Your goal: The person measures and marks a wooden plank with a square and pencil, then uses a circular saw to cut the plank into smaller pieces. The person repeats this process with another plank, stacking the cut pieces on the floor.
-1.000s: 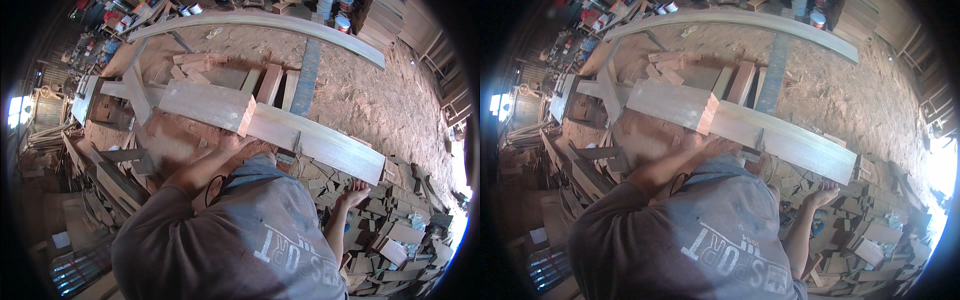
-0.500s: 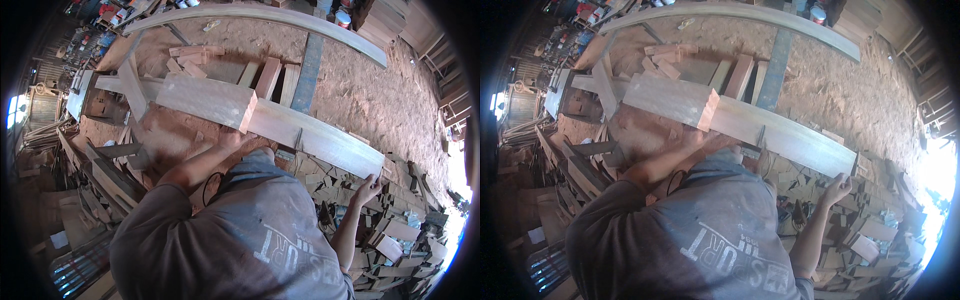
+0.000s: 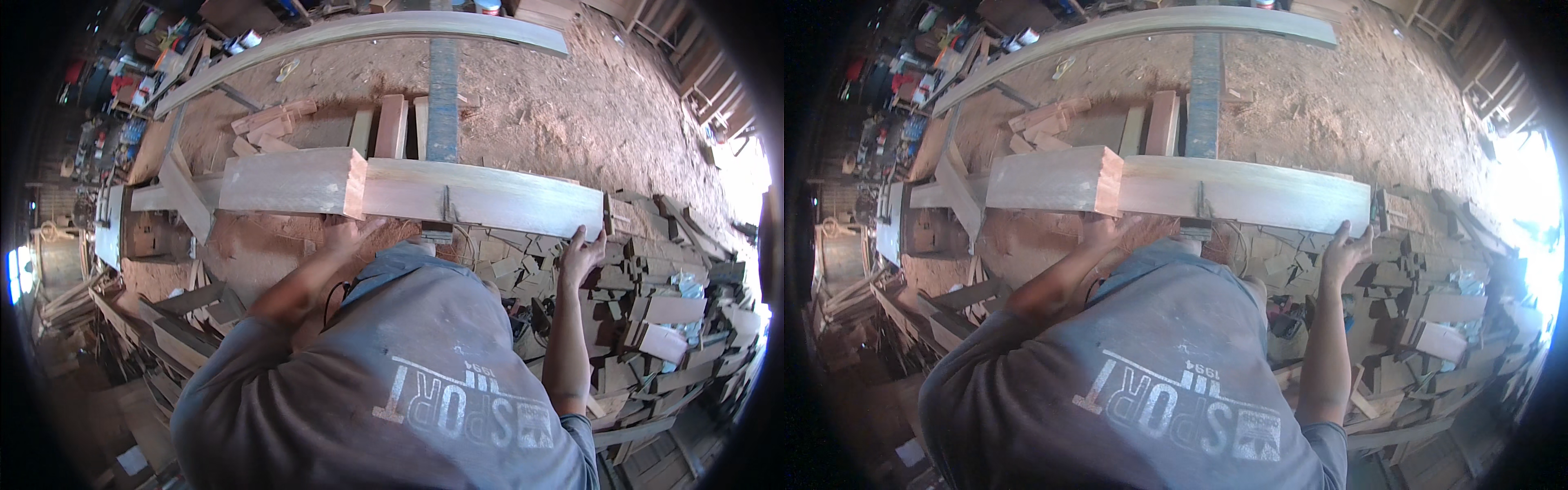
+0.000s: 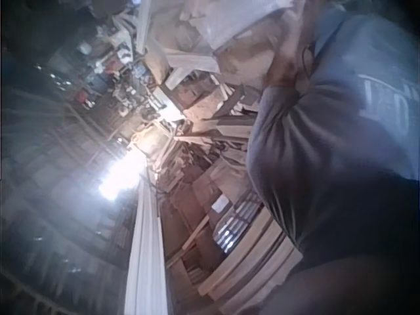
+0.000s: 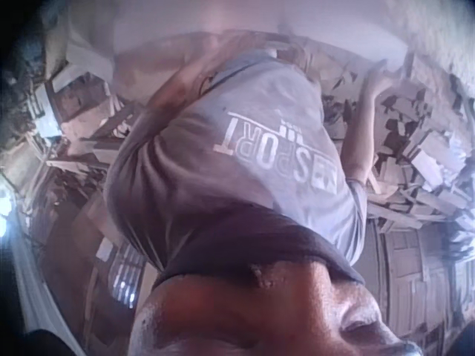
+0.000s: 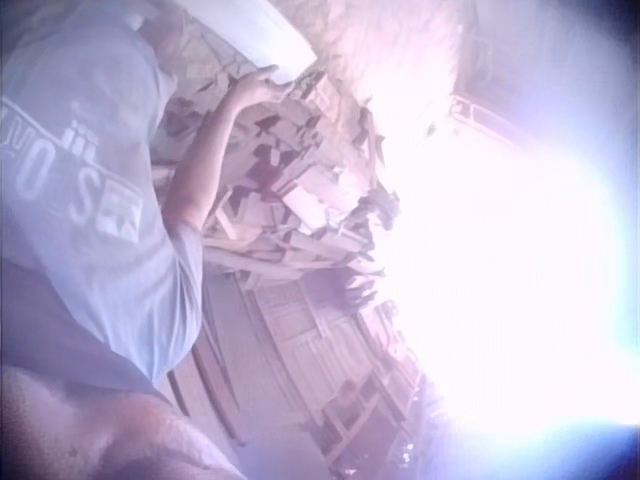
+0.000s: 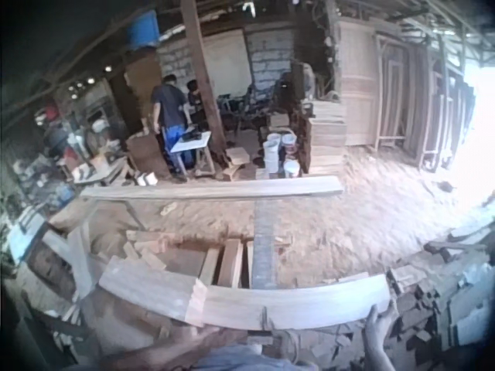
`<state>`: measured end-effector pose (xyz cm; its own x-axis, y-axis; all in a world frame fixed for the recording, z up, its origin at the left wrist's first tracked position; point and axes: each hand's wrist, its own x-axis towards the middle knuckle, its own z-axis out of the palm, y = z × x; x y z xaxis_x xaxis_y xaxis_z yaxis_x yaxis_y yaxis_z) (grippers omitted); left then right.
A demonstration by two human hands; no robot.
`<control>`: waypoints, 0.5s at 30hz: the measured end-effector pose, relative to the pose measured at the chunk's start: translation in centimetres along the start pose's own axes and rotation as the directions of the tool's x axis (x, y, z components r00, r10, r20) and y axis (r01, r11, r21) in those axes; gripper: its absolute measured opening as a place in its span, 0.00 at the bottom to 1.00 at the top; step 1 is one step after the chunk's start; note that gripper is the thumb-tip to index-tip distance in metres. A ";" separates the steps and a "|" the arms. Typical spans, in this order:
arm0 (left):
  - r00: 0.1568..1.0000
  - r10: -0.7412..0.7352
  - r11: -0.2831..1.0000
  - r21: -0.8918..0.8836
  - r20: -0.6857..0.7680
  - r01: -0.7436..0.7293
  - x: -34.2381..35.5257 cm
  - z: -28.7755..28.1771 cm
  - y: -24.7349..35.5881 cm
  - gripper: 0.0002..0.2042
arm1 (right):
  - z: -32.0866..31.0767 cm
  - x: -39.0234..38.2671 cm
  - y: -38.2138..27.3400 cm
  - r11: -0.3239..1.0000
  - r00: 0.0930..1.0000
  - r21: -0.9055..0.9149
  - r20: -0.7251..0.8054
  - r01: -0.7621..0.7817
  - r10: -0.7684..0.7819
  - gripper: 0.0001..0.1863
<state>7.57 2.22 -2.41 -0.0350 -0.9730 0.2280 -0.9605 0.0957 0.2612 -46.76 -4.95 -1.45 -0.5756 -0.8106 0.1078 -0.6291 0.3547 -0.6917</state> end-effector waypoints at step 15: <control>0.868 0.488 0.757 -0.538 0.089 -0.371 8.0 -6.2 17.5 0.10 | 7.5 -15.2 -1.0 0.514 0.905 0.748 0.303 -0.420 0.298 0.36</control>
<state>-7.78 -2.56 9.76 -0.5240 -0.8167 0.2416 -0.5661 0.5459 0.6176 -33.50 3.48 -7.76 -0.5500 -0.7692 -0.3253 0.3092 0.1742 -0.9349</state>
